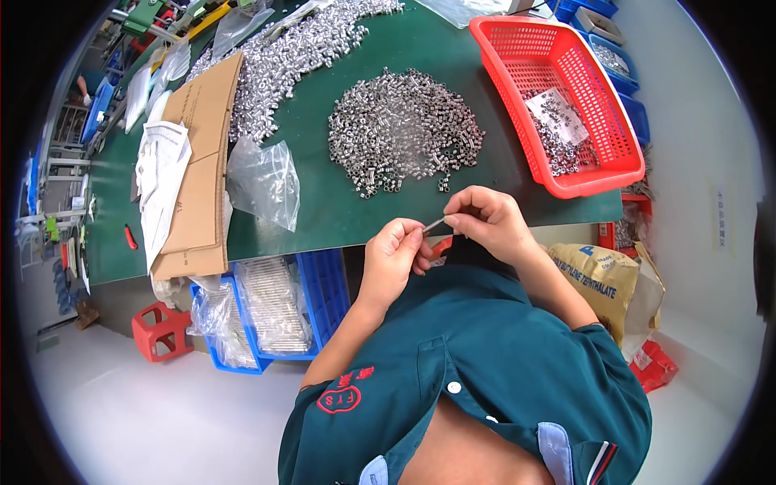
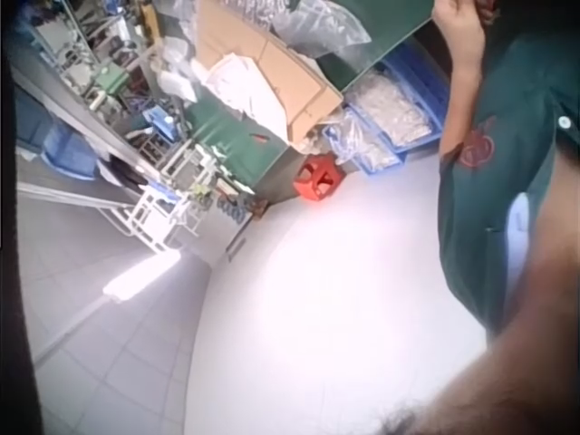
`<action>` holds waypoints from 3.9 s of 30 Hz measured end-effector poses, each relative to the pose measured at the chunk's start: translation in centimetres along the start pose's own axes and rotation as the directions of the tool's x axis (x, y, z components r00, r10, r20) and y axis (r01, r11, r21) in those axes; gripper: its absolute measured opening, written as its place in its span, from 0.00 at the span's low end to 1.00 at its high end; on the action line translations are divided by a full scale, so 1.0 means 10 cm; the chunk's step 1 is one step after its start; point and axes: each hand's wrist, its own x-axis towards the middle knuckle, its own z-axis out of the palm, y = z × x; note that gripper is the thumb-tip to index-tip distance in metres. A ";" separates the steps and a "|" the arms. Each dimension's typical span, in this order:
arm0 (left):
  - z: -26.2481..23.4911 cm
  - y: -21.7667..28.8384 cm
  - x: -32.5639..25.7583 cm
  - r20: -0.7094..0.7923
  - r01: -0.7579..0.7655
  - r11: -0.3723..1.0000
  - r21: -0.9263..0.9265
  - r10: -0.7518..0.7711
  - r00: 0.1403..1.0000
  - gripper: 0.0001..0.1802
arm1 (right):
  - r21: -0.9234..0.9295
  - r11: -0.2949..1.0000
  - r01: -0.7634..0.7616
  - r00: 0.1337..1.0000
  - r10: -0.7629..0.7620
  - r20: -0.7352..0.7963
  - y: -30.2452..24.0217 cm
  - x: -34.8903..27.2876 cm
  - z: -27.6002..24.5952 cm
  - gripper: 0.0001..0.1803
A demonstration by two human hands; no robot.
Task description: Assembling tiny metal pins and components at a manufacturing workbench.
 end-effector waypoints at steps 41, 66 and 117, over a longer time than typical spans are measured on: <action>0.89 1.01 0.95 0.301 -0.066 0.980 0.188 0.006 0.954 0.09 | -0.713 0.693 0.106 0.930 -0.323 -0.176 -0.65 0.19 -1.68 0.12; -0.25 0.10 -0.04 0.011 0.068 0.959 -0.276 -0.068 0.998 0.07 | -0.759 0.558 0.336 0.869 -0.494 0.021 0.12 0.31 -0.15 0.11; -0.06 0.15 -0.12 0.277 0.129 0.982 -0.135 -0.087 0.957 0.09 | -0.257 0.940 0.225 0.950 -0.153 0.273 -0.40 -0.10 0.00 0.08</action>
